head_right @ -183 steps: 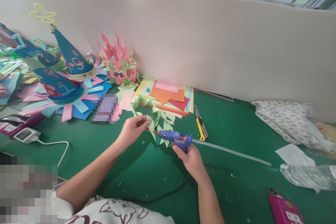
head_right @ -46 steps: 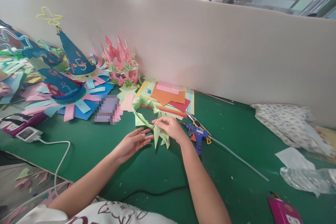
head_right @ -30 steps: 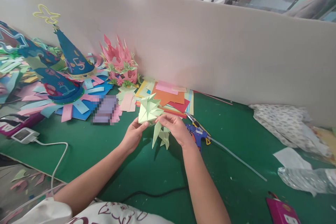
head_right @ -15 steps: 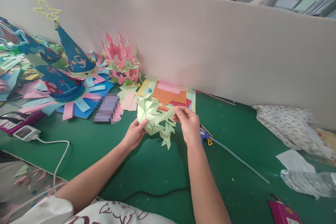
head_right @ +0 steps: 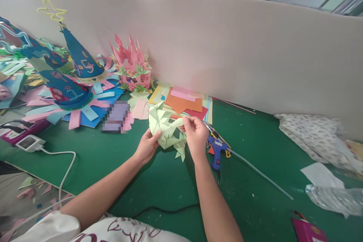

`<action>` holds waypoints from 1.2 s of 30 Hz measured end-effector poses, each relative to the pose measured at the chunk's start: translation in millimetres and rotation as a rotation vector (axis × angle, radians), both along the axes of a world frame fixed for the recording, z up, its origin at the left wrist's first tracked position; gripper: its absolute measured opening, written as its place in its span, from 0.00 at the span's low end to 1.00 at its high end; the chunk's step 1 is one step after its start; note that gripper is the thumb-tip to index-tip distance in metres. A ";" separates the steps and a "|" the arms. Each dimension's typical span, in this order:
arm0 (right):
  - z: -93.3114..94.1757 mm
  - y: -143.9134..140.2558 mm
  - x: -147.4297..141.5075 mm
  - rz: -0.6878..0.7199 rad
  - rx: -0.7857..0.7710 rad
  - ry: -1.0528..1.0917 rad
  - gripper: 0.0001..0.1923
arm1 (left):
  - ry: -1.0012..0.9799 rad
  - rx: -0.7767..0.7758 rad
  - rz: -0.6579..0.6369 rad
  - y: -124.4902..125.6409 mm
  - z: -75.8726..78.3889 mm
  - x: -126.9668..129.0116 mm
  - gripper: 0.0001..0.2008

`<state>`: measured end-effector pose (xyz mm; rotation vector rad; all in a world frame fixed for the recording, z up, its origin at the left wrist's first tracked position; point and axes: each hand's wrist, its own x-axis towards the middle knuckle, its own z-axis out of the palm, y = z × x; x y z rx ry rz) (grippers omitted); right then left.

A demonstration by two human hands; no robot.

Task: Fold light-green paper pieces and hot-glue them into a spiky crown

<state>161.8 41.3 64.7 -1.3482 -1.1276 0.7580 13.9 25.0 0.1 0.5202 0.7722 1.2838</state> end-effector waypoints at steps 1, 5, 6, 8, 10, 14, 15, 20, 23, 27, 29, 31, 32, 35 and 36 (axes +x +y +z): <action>-0.2 -0.5 -0.5 0.007 -0.004 -0.001 0.14 | 0.000 -0.003 -0.001 -0.1 0.4 0.2 0.20; 0.3 -2.4 -0.7 0.032 -0.026 0.014 0.14 | 0.000 -0.005 -0.006 -0.4 1.8 0.7 0.20; 0.7 -2.8 -0.7 0.040 -0.032 0.018 0.13 | 0.000 -0.004 -0.005 -0.4 2.1 0.8 0.19; 1.3 -3.6 -0.8 0.053 -0.036 0.024 0.13 | -0.003 -0.005 -0.002 -0.6 2.5 1.0 0.19; 1.4 -4.1 -1.2 0.062 -0.037 0.026 0.14 | -0.007 -0.007 0.005 -0.7 2.9 1.1 0.20; 0.5 -4.3 -2.1 0.070 -0.040 0.042 0.14 | -0.016 -0.015 0.014 -0.7 4.8 1.2 0.21; 0.4 -4.5 -2.3 0.071 -0.040 0.048 0.14 | -0.018 -0.016 0.016 -0.7 5.4 1.3 0.21; 1.4 -5.9 -3.6 0.082 -0.040 0.070 0.14 | -0.030 -0.012 0.015 -0.8 7.7 1.8 0.22; 1.6 -6.9 -4.6 0.085 -0.026 0.076 0.13 | -0.035 -0.013 0.020 -1.0 7.7 1.9 0.21; 0.6 -8.0 -5.9 0.091 -0.015 0.072 0.13 | -0.041 -0.019 0.024 -0.8 7.4 2.0 0.21; -0.2 -8.3 -6.2 0.096 -0.012 0.072 0.12 | -0.041 -0.018 0.023 -0.7 7.6 1.9 0.22; -0.6 -8.6 -6.4 0.098 -0.005 0.073 0.12 | -0.044 -0.013 0.022 -0.7 8.0 1.8 0.21; -0.6 -8.7 -6.5 0.101 -0.002 0.074 0.11 | -0.046 -0.011 0.022 -0.7 8.2 1.6 0.21; 0.2 -9.4 -7.0 0.110 -0.005 0.075 0.11 | -0.046 -0.015 0.023 -0.6 8.8 1.2 0.22; 0.5 -9.6 -7.2 0.111 -0.009 0.073 0.11 | -0.046 -0.016 0.024 -0.6 8.9 1.1 0.22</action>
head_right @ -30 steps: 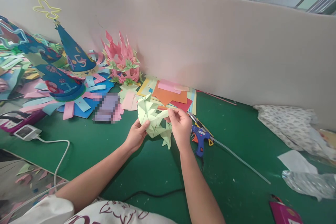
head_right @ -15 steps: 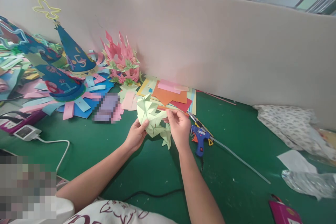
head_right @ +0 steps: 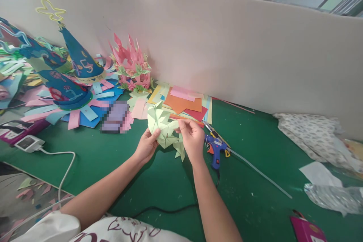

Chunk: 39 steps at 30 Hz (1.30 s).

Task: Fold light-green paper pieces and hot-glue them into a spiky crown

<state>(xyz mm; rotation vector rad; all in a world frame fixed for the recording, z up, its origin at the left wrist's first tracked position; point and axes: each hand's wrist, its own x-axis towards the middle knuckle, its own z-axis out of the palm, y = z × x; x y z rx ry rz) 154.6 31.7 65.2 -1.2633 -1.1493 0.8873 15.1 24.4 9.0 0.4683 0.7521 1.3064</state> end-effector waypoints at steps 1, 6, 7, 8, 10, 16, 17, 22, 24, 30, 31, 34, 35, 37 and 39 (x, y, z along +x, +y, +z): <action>0.3 -0.2 -0.2 0.001 -0.005 -0.003 0.12 | 0.000 -0.001 0.001 0.1 0.1 -0.1 0.22; -1.6 -0.4 -0.7 0.006 -0.009 0.006 0.12 | -0.009 -0.002 0.003 0.4 -0.4 -0.4 0.23; -2.3 -0.3 -0.7 0.004 -0.007 0.012 0.12 | -0.009 0.000 0.004 0.5 -0.6 -0.4 0.23; -3.0 -0.3 -0.6 0.001 -0.006 0.015 0.12 | -0.010 0.003 0.004 0.6 -0.9 -0.5 0.22; -3.8 -0.5 -0.5 0.007 -0.011 0.013 0.12 | -0.009 0.005 0.003 0.7 -1.2 -0.6 0.22; -5.2 -0.5 -0.9 0.009 -0.012 0.017 0.13 | -0.010 0.000 0.009 1.1 -1.1 -0.8 0.23; -5.6 -0.3 -1.1 0.014 -0.012 0.020 0.13 | -0.012 0.002 0.010 1.2 -1.1 -0.8 0.23; -7.9 0.3 -2.3 0.029 -0.008 0.044 0.13 | -0.021 -0.002 0.017 1.4 -1.8 -0.8 0.22; -8.1 0.1 -2.7 0.033 -0.007 0.058 0.12 | -0.023 0.000 0.014 1.4 -2.1 -1.0 0.22; -6.8 -0.1 -3.0 0.049 -0.009 0.034 0.12 | -0.017 0.006 0.010 1.1 -1.9 -1.5 0.21; -7.0 -0.1 -3.5 0.069 -0.015 0.026 0.11 | -0.016 0.006 0.008 1.1 -1.9 -1.4 0.21; -8.8 0.2 -6.8 0.170 -0.028 0.052 0.12 | -0.020 0.007 0.001 1.2 -2.0 -0.7 0.21; -9.7 0.2 -8.3 0.203 -0.032 0.072 0.14 | -0.022 0.008 0.002 1.2 -2.0 -0.5 0.21; -11.4 0.1 -11.8 0.235 -0.037 0.105 0.17 | -0.025 0.009 0.001 1.0 -2.0 -0.2 0.21; -12.7 -0.1 -14.8 0.234 -0.044 0.115 0.20 | -0.028 0.012 0.001 0.7 -1.9 -0.1 0.21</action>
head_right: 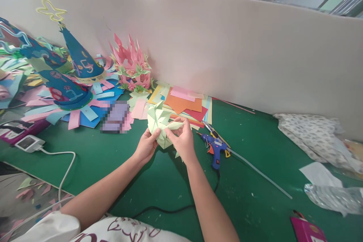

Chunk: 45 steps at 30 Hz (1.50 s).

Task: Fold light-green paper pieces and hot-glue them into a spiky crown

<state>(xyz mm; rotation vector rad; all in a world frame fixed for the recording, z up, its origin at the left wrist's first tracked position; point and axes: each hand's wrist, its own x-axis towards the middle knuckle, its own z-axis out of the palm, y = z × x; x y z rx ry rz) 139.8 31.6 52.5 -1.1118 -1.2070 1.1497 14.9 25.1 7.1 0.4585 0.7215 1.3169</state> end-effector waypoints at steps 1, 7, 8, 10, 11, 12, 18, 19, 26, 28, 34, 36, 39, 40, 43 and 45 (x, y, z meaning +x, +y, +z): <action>-0.4 -0.1 -1.2 -0.006 -0.001 0.001 0.21 | -0.001 0.001 0.000 -0.2 0.0 0.1 0.21; -2.1 -0.2 -3.6 -0.028 0.022 -0.008 0.23 | -0.001 0.006 -0.003 -0.5 -1.1 1.2 0.20; -2.4 -0.2 -3.7 -0.031 0.027 -0.008 0.23 | 0.000 0.005 -0.002 -0.4 -1.3 1.5 0.21; -2.7 -0.5 -4.3 -0.037 0.036 -0.014 0.23 | 0.003 0.001 0.002 -0.3 -1.6 1.9 0.21; -2.6 -0.8 -4.6 -0.041 0.040 -0.021 0.23 | 0.004 0.001 0.004 -0.3 -1.6 2.0 0.21; -2.5 -1.2 -5.0 -0.046 0.043 -0.029 0.23 | 0.006 0.001 0.005 -0.3 -1.7 2.1 0.21; -1.7 -3.1 -6.8 -0.067 0.041 -0.056 0.23 | 0.014 0.010 0.012 -1.1 -1.9 2.6 0.19; -1.8 -3.2 -7.1 -0.067 0.044 -0.061 0.23 | 0.012 0.010 0.013 -1.1 -1.9 2.7 0.19; -4.3 -3.3 -9.7 -0.056 0.109 -0.095 0.25 | -0.005 0.013 0.015 -1.3 -0.8 3.6 0.20; -4.6 -3.4 -10.7 -0.067 0.120 -0.097 0.26 | -0.012 0.016 0.008 -1.5 -0.6 3.6 0.19; -5.4 -3.4 -13.7 -0.080 0.111 -0.091 0.25 | -0.023 0.012 -0.002 -1.1 0.8 2.9 0.20; -5.3 -3.3 -14.6 -0.086 0.122 -0.103 0.26 | -0.025 0.007 -0.005 -0.7 1.1 2.7 0.20; -4.7 -3.4 -15.6 -0.093 0.135 -0.120 0.26 | -0.026 0.001 -0.005 -0.3 1.1 2.1 0.20; -4.5 -3.6 -15.8 -0.095 0.137 -0.125 0.26 | -0.025 0.001 -0.006 -0.2 0.9 1.9 0.20; -4.1 -4.2 -16.4 -0.100 0.145 -0.147 0.27 | -0.024 0.002 -0.010 0.1 0.2 1.1 0.20; -3.7 -4.7 -16.8 -0.103 0.151 -0.164 0.27 | -0.025 0.002 -0.012 0.4 -0.2 0.8 0.20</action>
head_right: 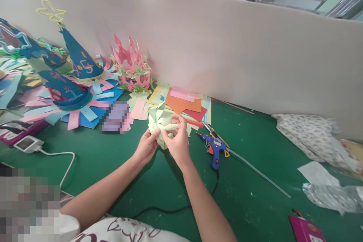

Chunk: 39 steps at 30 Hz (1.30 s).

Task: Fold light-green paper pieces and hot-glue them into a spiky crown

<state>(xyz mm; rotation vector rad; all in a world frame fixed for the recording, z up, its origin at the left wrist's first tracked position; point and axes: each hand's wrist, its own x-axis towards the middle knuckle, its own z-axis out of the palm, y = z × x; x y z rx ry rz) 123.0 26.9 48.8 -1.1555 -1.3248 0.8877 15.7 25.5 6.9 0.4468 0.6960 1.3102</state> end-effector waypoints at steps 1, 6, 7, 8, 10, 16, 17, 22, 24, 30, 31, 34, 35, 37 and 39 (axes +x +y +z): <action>0.2 -0.3 -0.2 -0.001 0.002 -0.007 0.27 | 0.000 0.000 0.000 0.1 -0.2 -0.1 0.20; 2.3 -1.3 -1.7 -0.010 0.004 -0.039 0.26 | -0.005 -0.003 0.009 -0.1 0.1 -0.1 0.20; 2.9 -1.2 -1.9 -0.012 0.005 -0.041 0.26 | -0.009 -0.002 0.012 -0.5 0.4 0.1 0.20; 3.5 -1.0 -2.0 -0.014 0.007 -0.043 0.26 | -0.017 -0.001 0.015 -1.1 0.9 0.3 0.20; 4.6 -0.3 -2.0 -0.016 0.013 -0.041 0.26 | -0.044 0.005 0.010 -2.4 2.2 1.0 0.20; 6.2 1.6 -1.1 -0.028 0.020 -0.053 0.26 | -0.077 0.059 -0.010 -4.7 6.6 3.6 0.22; 6.1 1.3 -1.3 -0.028 0.015 -0.060 0.26 | -0.071 0.059 -0.012 -4.6 6.8 3.7 0.22; 6.0 -1.7 -4.4 -0.023 0.032 -0.108 0.27 | -0.066 0.042 -0.013 -3.2 4.9 2.5 0.23; 6.5 -2.8 -5.8 -0.025 0.036 -0.135 0.26 | -0.071 0.041 -0.020 -2.8 3.9 1.9 0.22; 9.3 -4.3 -9.1 -0.024 0.048 -0.192 0.26 | -0.078 0.036 -0.024 -1.9 4.5 0.8 0.22; 9.5 -4.3 -9.5 -0.023 0.052 -0.206 0.27 | -0.081 0.036 -0.028 -1.7 4.6 0.6 0.22; 9.9 -4.0 -10.6 -0.023 0.068 -0.251 0.27 | -0.092 0.031 -0.037 -0.6 4.6 -0.1 0.22; 10.0 -3.8 -10.8 -0.021 0.071 -0.266 0.27 | -0.095 0.025 -0.032 -0.2 4.6 -0.3 0.22; 10.6 -2.9 -11.1 -0.019 0.077 -0.287 0.27 | -0.102 0.018 -0.013 0.2 4.8 -0.3 0.22; 11.6 -1.4 -11.2 -0.021 0.080 -0.298 0.28 | -0.109 0.024 -0.002 -0.6 5.6 0.4 0.21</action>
